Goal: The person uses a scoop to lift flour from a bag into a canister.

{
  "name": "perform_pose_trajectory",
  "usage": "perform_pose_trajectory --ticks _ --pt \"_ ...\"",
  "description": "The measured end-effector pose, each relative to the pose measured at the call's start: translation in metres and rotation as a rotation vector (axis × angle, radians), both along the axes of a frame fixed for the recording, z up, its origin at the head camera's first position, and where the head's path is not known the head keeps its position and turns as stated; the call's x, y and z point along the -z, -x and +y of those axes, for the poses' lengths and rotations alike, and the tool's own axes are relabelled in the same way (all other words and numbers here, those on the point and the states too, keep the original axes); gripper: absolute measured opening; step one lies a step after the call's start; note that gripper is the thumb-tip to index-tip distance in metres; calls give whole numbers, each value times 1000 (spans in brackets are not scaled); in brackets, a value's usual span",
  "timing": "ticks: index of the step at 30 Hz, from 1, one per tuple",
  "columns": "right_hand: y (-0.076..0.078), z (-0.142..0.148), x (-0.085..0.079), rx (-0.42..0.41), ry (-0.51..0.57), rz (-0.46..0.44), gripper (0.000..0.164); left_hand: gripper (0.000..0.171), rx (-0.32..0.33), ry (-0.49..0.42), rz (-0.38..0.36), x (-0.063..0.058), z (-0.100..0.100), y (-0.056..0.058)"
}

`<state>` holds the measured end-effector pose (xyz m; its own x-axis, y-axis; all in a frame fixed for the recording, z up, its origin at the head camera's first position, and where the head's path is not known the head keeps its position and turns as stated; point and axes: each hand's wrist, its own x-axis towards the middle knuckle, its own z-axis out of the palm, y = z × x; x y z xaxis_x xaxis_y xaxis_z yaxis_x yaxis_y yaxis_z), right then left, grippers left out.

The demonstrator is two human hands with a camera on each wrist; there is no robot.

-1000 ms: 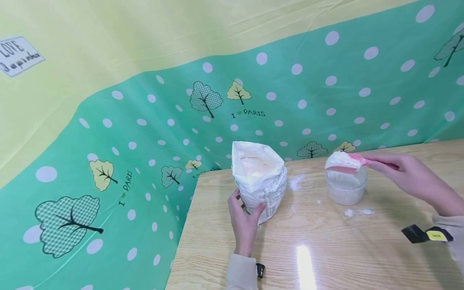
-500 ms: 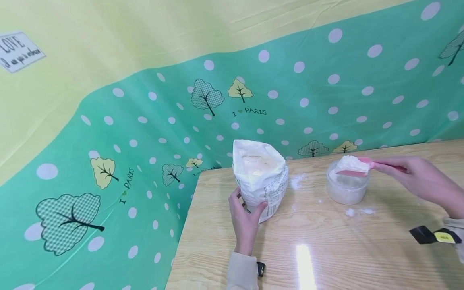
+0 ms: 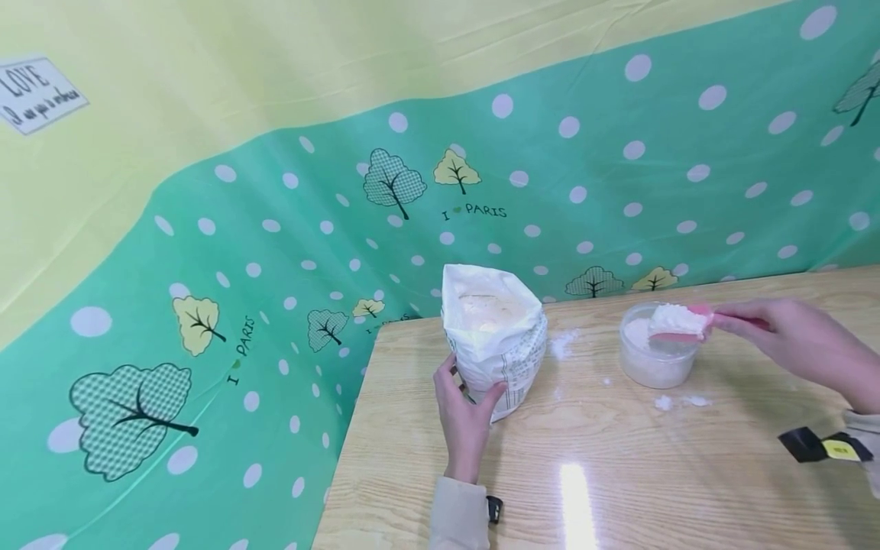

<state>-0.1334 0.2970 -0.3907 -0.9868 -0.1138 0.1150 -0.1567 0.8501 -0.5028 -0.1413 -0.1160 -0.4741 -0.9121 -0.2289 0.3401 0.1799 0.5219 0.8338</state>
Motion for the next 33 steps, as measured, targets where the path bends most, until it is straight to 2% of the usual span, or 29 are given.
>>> perform_pose_trajectory --ticks 7,14,20,33 --pt "1 -2 -6 -17 -92 -6 46 90 -2 -7 0 0 -1 0" --pt "1 -10 -14 -33 -159 2 38 89 0 -14 -1 0 -1 0" --pt "1 -14 -22 -50 -186 -26 27 89 8 -16 14 1 -1 0" --pt "8 -22 -32 -61 -234 -72 26 90 1 -1 16 2 -1 1"
